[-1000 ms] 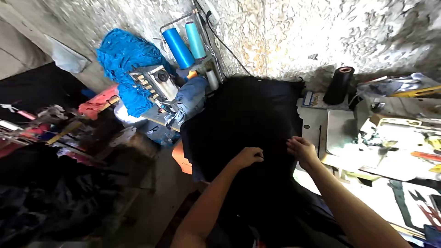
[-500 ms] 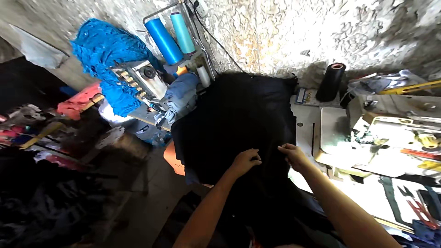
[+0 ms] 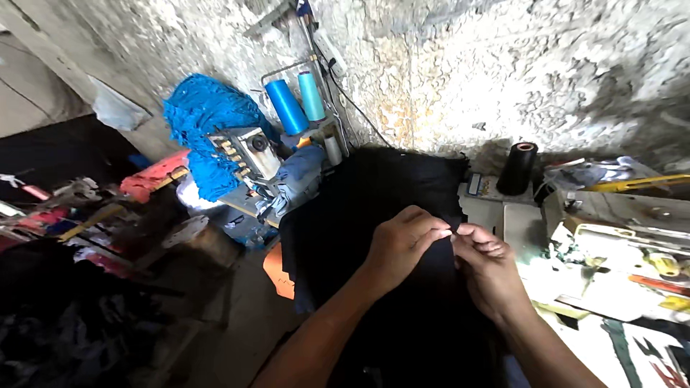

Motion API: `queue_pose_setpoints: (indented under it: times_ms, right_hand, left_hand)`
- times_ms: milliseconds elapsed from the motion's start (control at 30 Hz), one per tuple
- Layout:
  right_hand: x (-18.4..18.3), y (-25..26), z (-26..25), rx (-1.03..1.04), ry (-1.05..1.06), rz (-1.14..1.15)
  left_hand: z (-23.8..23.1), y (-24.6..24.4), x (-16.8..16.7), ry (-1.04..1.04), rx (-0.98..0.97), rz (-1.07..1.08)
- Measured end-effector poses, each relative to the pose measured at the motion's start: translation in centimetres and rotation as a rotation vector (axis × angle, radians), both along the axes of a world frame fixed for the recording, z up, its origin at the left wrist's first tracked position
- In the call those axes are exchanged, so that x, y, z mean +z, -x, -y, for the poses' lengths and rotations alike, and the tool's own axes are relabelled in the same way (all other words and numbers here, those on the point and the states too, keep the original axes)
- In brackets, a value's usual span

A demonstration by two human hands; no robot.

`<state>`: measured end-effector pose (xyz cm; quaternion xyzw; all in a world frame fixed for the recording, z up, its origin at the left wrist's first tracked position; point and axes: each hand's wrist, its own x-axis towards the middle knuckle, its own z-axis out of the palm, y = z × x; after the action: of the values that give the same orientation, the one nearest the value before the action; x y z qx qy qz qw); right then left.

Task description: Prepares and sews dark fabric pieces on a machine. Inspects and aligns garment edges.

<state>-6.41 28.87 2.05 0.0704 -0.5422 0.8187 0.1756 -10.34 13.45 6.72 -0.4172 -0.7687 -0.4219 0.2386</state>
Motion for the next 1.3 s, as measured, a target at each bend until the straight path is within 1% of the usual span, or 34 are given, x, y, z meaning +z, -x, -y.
queue_pose_setpoints:
  times_ms: [133,267,433,500,567,633,700,767,800,867,933,1000,1067,1133,1167,1233,1300]
  right_hand:
    - [-0.5,-0.6,-0.6,-0.028,-0.012,-0.051]
    - [-0.9,-0.9,-0.8,-0.068,-0.103,-0.133]
    - [-1.0,-1.4,-1.2,-0.057,-0.191,-0.208]
    - [-1.1,-1.7,-1.4,-0.081,-0.227,-0.262]
    - [-1.1,-2.1,-1.8,-0.131,-0.265,-0.295]
    - [-1.1,-2.3,-2.9,-0.153,-0.289,-0.296]
    - [-1.0,-2.0,-4.2,-0.175,-0.291,-0.274]
    - [-0.9,-1.7,-4.9,-0.192,-0.260,-0.222]
    - [-0.8,-1.5,-5.0,-0.198,-0.235,-0.195]
    - [-0.5,-0.9,-5.3,-0.200,-0.174,-0.157]
    - [-0.1,-0.6,-5.5,-0.182,-0.097,-0.121]
    - [0.2,-0.5,-5.0,-0.147,-0.040,-0.107]
    - [0.4,-0.1,-4.1,-0.119,-0.011,-0.108]
    - [0.0,1.1,-2.8,-0.120,-0.028,-0.085]
    - [-0.5,1.9,-2.1,-0.121,-0.064,-0.062]
    - [-1.8,3.5,-0.8,-0.114,-0.173,0.015]
    - [-3.1,4.9,0.4,-0.088,-0.248,0.112]
  left_hand:
    - [-0.7,0.0,-0.5,-0.038,-0.017,0.039]
    - [-1.5,-0.5,-0.6,-0.086,-0.070,0.106]
    - [-1.7,-0.8,-0.2,-0.072,-0.005,0.129]
    - [-1.3,-1.0,0.3,0.026,0.040,0.149]
    - [-0.3,-1.6,1.3,0.249,0.070,0.154]
    - [1.1,-2.8,1.9,0.495,-0.017,0.049]
    - [2.6,-5.1,2.5,0.672,-0.130,-0.092]
    - [4.0,-7.4,3.4,0.747,-0.196,-0.182]
    - [4.6,-8.4,3.9,0.758,-0.192,-0.220]
    - [6.3,-10.1,5.6,0.729,-0.132,-0.261]
    - [8.7,-10.8,7.8,0.629,-0.035,-0.238]
    - [11.1,-9.4,9.6,0.572,0.130,-0.265]
    - [12.5,-6.6,10.0,0.548,0.303,-0.347]
    - [13.4,-3.1,8.5,0.610,0.421,-0.377]
    - [13.6,-1.5,7.2,0.646,0.461,-0.339]
    - [13.3,1.5,4.3,0.700,0.555,-0.156]
    - [12.4,4.3,1.9,0.770,0.629,0.122]
